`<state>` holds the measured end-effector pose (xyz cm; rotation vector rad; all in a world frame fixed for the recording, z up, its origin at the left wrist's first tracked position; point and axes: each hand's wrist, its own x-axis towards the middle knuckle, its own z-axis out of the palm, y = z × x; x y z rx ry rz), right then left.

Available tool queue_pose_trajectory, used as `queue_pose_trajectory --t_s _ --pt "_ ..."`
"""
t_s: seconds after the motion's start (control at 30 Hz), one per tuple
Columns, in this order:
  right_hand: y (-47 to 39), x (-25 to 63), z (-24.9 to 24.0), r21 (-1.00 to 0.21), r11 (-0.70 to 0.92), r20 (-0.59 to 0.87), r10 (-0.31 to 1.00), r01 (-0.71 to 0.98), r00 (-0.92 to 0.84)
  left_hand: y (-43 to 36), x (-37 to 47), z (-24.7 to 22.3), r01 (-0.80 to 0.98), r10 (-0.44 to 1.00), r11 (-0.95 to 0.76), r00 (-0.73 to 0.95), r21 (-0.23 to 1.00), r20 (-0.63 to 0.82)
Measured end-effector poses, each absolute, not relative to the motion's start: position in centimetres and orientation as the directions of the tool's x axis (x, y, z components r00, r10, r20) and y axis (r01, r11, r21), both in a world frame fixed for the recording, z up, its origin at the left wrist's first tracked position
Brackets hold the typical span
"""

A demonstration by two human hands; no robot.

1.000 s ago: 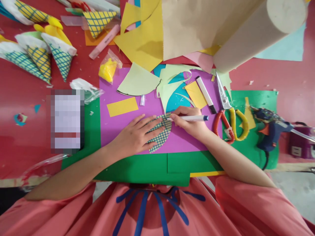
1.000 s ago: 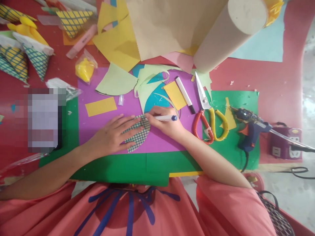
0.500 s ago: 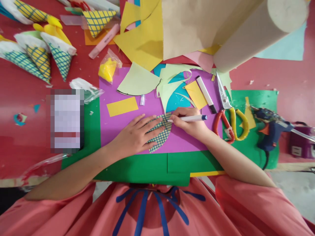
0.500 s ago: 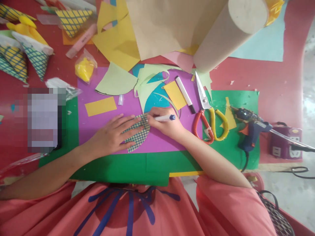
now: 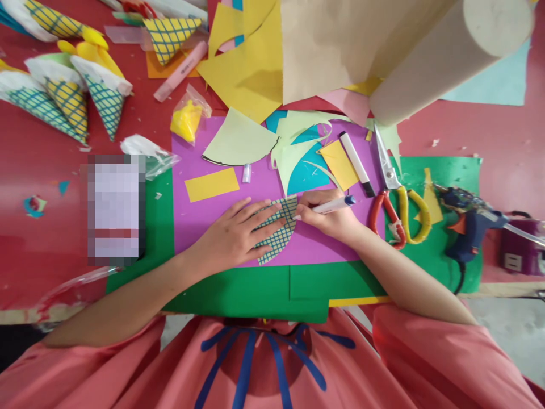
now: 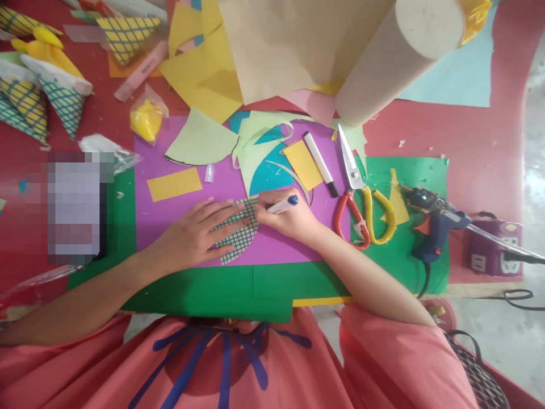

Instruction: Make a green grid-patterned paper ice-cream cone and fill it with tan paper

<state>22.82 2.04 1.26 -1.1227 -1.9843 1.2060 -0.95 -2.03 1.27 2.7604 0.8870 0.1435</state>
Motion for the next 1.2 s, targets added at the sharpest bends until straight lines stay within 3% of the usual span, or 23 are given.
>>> queue_pose_trajectory --t_s 0.17,0.8,1.2 --pt "1.9 23.03 1.14 -0.937 0.16 0.02 0.911 0.31 -0.412 -1.97 -0.97 1.28 0.587 0.606 -0.771 0.795 0.247 0.003" --pt "1.93 23.0 0.63 -0.876 0.298 0.093 0.875 0.378 -0.476 -1.9 -0.9 1.36 0.606 0.627 -0.766 0.778 0.214 0.045" --pt "1.88 22.93 0.9 -0.896 0.286 0.069 0.844 0.338 -0.532 -1.93 -0.94 1.28 0.609 0.63 -0.763 0.775 0.215 0.042"
